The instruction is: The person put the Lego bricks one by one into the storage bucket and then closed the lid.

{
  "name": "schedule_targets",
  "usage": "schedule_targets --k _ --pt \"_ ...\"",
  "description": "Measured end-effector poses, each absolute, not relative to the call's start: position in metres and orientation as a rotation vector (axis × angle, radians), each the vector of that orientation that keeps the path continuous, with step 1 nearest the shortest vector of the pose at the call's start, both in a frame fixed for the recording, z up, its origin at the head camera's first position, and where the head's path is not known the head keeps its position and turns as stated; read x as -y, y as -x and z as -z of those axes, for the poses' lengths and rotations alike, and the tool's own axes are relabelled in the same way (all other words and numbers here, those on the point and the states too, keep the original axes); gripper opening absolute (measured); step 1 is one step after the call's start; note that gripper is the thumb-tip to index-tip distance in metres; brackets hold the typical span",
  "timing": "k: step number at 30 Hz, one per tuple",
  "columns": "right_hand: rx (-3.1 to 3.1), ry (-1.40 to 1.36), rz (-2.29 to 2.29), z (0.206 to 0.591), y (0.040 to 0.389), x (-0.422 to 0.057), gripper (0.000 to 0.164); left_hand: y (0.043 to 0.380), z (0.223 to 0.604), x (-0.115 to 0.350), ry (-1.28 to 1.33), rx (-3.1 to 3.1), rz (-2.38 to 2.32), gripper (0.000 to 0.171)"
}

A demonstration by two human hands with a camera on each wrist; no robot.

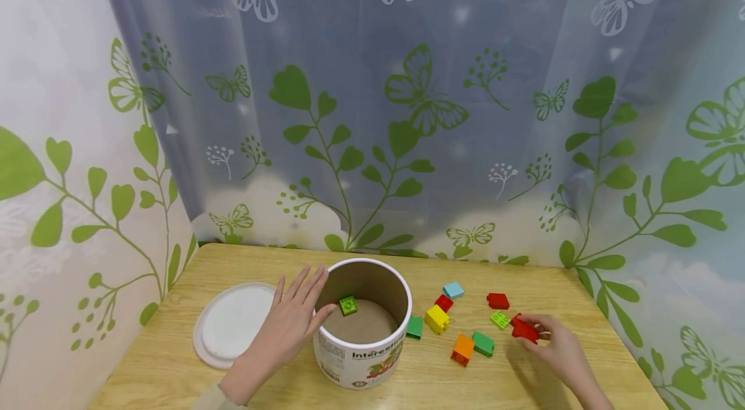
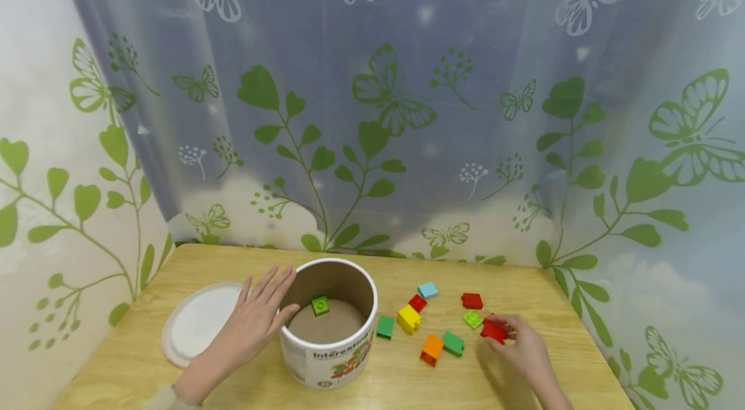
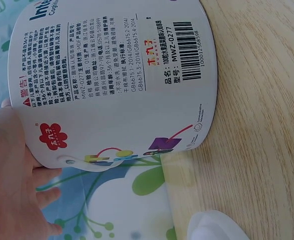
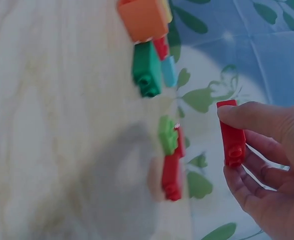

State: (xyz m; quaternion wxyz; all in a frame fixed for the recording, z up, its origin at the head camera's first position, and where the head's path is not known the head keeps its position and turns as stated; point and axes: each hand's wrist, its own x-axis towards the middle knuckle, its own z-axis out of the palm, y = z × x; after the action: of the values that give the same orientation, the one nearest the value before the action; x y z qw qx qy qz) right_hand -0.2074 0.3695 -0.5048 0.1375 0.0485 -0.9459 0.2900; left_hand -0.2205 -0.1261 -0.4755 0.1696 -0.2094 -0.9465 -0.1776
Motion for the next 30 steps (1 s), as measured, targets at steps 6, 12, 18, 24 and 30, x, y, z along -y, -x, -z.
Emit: schedule_targets --k 6,12,18,24,30 --pt "2.708 -0.164 -0.829 0.490 0.211 -0.360 0.036 0.220 0.475 0.126 0.597 2.689 0.515 0.066" --pt "2.764 -0.119 -0.813 0.476 0.215 -0.351 0.038 0.219 0.474 0.126 0.594 2.697 0.511 0.067" --pt "2.757 -0.155 -0.810 0.469 0.218 -0.345 0.039 0.220 0.475 0.125 0.591 2.698 0.522 0.067" --pt "2.752 -0.177 -0.805 0.463 0.222 -0.339 0.038 0.220 0.476 0.126 0.592 2.699 0.533 0.067" --pt "2.750 -0.196 -0.810 0.456 0.227 -0.329 0.038 0.219 0.474 0.126 0.600 2.694 0.526 0.067"
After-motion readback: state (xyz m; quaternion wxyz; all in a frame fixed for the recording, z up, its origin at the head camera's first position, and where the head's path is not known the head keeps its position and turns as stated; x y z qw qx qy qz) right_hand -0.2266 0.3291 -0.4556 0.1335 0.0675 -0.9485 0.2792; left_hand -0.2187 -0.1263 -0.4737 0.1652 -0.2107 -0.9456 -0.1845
